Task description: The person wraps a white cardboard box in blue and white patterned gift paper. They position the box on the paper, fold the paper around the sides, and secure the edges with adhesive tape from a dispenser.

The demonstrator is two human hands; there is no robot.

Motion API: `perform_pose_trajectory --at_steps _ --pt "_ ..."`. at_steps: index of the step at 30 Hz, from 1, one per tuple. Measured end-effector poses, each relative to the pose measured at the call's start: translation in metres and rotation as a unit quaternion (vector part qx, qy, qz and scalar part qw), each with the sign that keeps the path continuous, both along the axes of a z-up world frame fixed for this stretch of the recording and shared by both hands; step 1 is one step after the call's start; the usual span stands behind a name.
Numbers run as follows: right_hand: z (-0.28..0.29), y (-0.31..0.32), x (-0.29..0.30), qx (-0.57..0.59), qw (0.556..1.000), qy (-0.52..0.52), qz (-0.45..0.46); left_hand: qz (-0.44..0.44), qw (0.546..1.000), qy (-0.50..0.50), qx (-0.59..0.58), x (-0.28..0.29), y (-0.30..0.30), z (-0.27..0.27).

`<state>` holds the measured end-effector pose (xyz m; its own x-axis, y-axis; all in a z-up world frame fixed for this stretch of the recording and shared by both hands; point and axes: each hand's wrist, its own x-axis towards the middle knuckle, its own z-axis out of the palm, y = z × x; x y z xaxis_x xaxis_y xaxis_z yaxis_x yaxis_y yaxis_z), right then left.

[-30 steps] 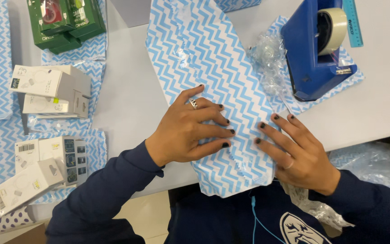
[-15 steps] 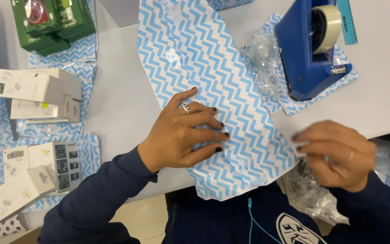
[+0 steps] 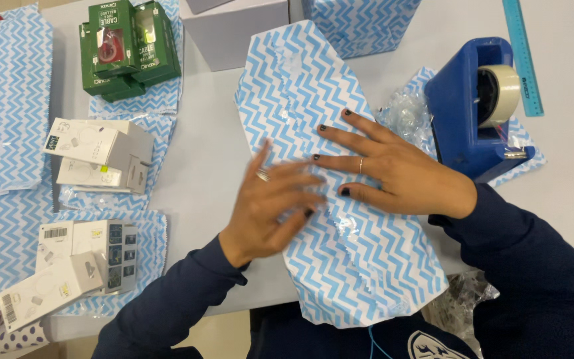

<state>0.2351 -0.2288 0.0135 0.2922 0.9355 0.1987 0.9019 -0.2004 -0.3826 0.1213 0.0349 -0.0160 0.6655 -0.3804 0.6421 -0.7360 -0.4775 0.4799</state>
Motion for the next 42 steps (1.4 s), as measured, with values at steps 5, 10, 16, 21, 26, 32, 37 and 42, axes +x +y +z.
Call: perform_pose_trajectory --at_steps 5,10,16,21,26,32,37,42 --pt "-0.001 -0.001 0.003 0.007 1.0 0.004 0.01 0.147 0.971 0.184 -0.027 0.017 0.022 -0.008" --pt "0.0 0.002 0.007 -0.021 0.999 0.033 0.015 0.114 0.968 0.222 0.037 0.026 0.017 0.016" --pt "0.013 0.011 -0.011 -0.057 0.993 0.071 -0.075 0.159 0.955 0.23 0.101 0.032 0.006 0.02" --pt "0.029 -0.021 -0.031 0.074 0.942 0.258 -0.201 0.124 0.937 0.316 0.088 0.043 0.004 0.034" --pt "-0.006 -0.139 -0.038 0.218 0.867 0.046 -0.446 0.065 0.942 0.312 0.106 0.061 0.006 0.033" --pt "-0.012 -0.181 -0.012 0.119 0.774 0.206 -0.587 0.088 0.918 0.367 0.125 0.073 -0.011 0.055" --pt "-0.012 -0.183 0.001 0.155 0.709 0.354 -0.59 0.112 0.918 0.353 0.14 0.073 -0.009 0.047" --pt "-0.046 -0.185 0.011 0.311 0.64 0.482 -0.511 0.095 0.938 0.297 0.148 0.074 -0.004 0.037"
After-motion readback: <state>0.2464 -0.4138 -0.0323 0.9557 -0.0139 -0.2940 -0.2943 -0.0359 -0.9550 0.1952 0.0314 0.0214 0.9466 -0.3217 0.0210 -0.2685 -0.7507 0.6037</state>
